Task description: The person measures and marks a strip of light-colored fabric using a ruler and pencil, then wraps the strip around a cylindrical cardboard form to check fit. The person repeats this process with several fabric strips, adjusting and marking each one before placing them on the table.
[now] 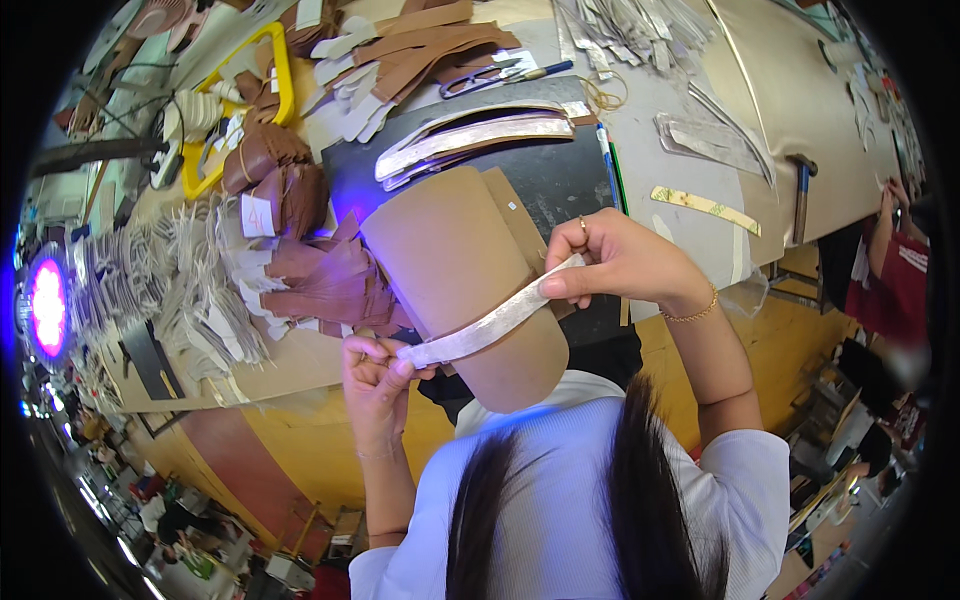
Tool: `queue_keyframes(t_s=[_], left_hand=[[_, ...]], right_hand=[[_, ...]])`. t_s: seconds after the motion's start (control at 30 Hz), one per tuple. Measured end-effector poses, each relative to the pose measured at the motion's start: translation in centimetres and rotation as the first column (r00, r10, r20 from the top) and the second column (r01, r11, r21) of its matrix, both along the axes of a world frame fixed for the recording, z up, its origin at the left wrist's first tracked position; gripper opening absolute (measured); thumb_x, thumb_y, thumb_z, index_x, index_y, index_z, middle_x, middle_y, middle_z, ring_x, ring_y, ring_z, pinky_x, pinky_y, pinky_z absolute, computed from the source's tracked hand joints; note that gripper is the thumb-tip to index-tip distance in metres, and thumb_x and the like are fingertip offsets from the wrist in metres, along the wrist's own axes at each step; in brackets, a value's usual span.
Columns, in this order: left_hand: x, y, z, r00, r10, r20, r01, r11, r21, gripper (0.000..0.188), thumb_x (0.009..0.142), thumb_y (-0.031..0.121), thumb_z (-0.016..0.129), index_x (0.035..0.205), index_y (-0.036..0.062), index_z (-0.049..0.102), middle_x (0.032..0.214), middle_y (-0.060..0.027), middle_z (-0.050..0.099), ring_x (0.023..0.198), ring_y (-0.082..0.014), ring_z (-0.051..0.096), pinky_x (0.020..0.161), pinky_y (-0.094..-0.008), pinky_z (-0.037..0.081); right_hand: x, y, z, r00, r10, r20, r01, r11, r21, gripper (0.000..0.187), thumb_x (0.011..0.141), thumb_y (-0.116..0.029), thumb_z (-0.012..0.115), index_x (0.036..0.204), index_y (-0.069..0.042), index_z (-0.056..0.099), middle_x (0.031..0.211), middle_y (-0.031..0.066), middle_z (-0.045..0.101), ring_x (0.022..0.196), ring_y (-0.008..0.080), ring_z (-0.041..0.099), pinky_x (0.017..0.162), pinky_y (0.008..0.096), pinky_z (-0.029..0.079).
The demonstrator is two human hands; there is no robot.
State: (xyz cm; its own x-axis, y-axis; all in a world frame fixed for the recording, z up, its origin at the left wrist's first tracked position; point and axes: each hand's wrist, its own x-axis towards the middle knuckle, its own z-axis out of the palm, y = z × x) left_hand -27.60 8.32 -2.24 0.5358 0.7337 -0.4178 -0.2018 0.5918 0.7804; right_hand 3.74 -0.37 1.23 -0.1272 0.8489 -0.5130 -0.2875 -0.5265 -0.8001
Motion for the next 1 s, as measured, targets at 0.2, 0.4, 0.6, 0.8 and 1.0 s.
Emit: queue_keyframes(t_s=[0.2,0.4,0.6,0.8,1.0], left_hand=[[0.3,0.0,-0.8,0.997,-0.01,0.077,0.012,1.0,-0.024,0.031,0.085,-0.009,0.064,0.099,0.0067,0.041,0.094,-0.0158,0.063,0.081,-0.0266,0.069,0.071,-0.0366,0.062],[0.9,0.1,-0.3,0.999,-0.047,-0.004,0.047,0.999,-0.005,0.033,0.084,-0.004,0.068,0.1,0.0104,0.042,0.097,-0.0068,0.059,0.085,-0.018,0.063,0.072,-0.0301,0.058],[1.5,0.0,-0.4,1.0,0.001,0.018,0.0,0.999,-0.038,0.032,0.084,-0.005,0.068,0.098,0.009,0.043,0.094,-0.0118,0.063,0.084,-0.0221,0.066,0.072,-0.036,0.06],[1.5,0.1,-0.1,1.0,-0.008,-0.005,0.008,0.998,-0.058,0.032,0.084,-0.003,0.07,0.098,0.01,0.044,0.092,-0.0084,0.062,0.086,-0.0179,0.063,0.076,-0.0309,0.055],[1.7,-0.2,-0.3,0.999,0.021,-0.025,-0.022,0.999,-0.035,0.031,0.085,-0.003,0.069,0.098,0.0096,0.044,0.092,-0.0085,0.061,0.085,-0.018,0.063,0.076,-0.0317,0.055]], right_hand=[[-0.9,-0.7,-2.1,0.993,-0.053,-0.105,0.05,0.998,-0.032,0.029,0.084,-0.029,0.078,0.085,-0.002,0.065,0.068,-0.0006,0.061,0.058,0.0047,0.055,0.053,0.0182,0.044],[-1.4,-0.6,-2.7,0.994,-0.047,-0.095,0.042,0.998,-0.054,0.033,0.083,-0.033,0.079,0.084,-0.003,0.065,0.068,-0.0013,0.06,0.057,0.0045,0.056,0.052,0.0175,0.044],[-3.2,-1.8,-4.8,0.947,-0.229,-0.225,0.215,0.973,-0.086,0.03,0.084,-0.029,0.078,0.087,-0.003,0.062,0.069,0.0002,0.062,0.058,0.0048,0.057,0.052,0.0183,0.046],[-3.6,-2.4,-5.7,0.904,-0.303,-0.3,0.273,0.952,-0.139,0.026,0.087,-0.025,0.075,0.087,-0.004,0.058,0.065,-0.0005,0.059,0.057,0.0052,0.057,0.052,0.0184,0.047],[-3.8,-2.8,-5.6,0.896,-0.363,-0.257,0.36,0.931,-0.062,0.029,0.085,-0.024,0.077,0.092,-0.007,0.054,0.074,-0.0001,0.058,0.062,0.0053,0.056,0.056,0.0187,0.047]])
